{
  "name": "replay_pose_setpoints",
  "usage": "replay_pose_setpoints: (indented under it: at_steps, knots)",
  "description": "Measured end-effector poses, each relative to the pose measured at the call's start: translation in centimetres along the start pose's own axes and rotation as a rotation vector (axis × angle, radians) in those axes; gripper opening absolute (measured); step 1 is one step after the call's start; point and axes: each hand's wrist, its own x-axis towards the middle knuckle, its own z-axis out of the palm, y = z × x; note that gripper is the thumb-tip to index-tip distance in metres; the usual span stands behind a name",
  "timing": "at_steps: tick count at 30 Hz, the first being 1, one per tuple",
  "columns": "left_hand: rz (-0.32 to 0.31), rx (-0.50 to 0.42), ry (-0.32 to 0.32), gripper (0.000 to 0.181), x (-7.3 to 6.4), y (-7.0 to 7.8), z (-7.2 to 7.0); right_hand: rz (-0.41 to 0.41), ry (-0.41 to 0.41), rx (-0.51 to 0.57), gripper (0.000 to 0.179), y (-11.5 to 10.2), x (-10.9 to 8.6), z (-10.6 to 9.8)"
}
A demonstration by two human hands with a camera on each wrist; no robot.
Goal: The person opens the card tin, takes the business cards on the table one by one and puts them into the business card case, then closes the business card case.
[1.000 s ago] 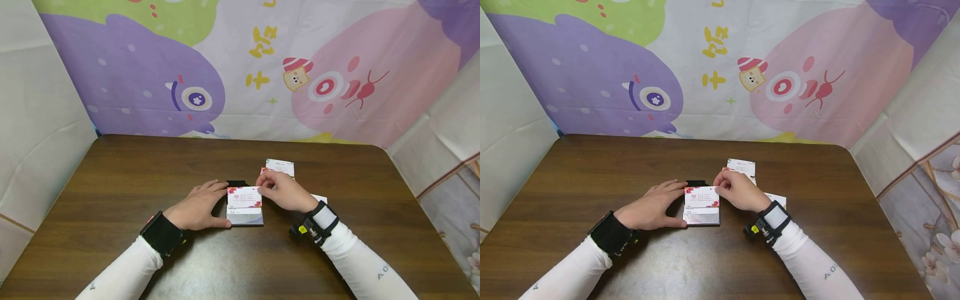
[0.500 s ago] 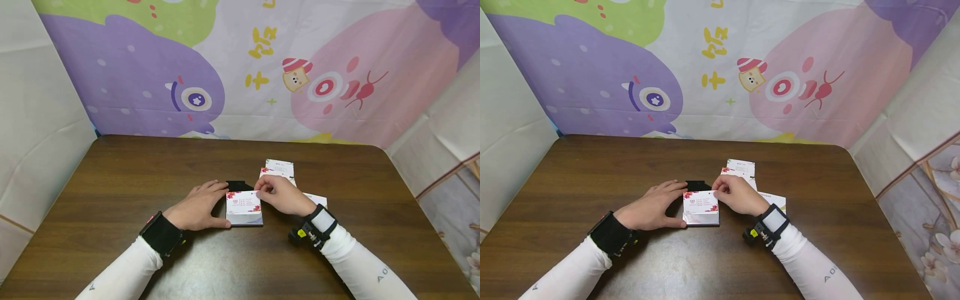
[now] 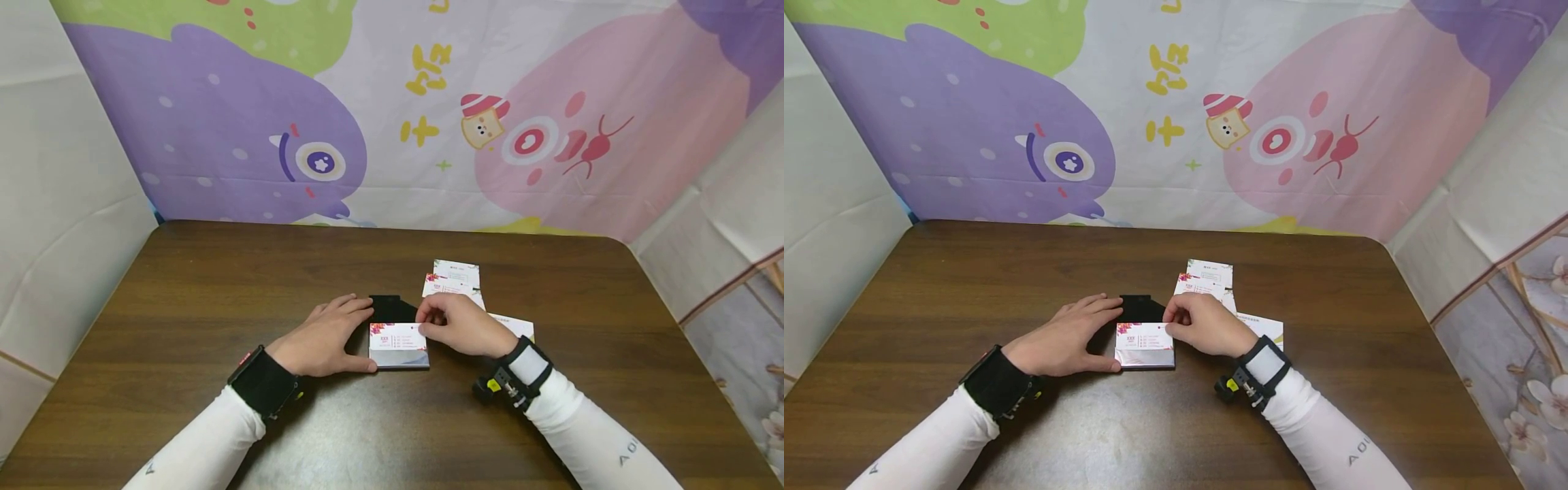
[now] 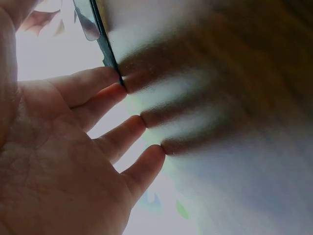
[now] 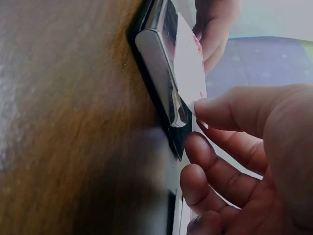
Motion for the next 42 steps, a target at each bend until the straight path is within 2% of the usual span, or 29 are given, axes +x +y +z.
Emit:
replay_pose_setpoints:
  at_steps: [16,31,42]
  knots:
    - [0.0,0.0,-0.006,0.096,-0.1,-0.1,0.0,-0.057,-0.027,-0.1,0.01,-0.2,-0.6,0.4]
    - [0.005,0.0,-0.005,0.095,-0.1,-0.1,-0.2,-0.134,-0.006,-0.238,0.011,-0.5,-1.2,0.3]
    - [0.003,-0.003,-0.009,0.096,0.0,-0.1,-0.2,-0.097,0.018,-0.263,0.021,-0.8,-1.8,-0.6]
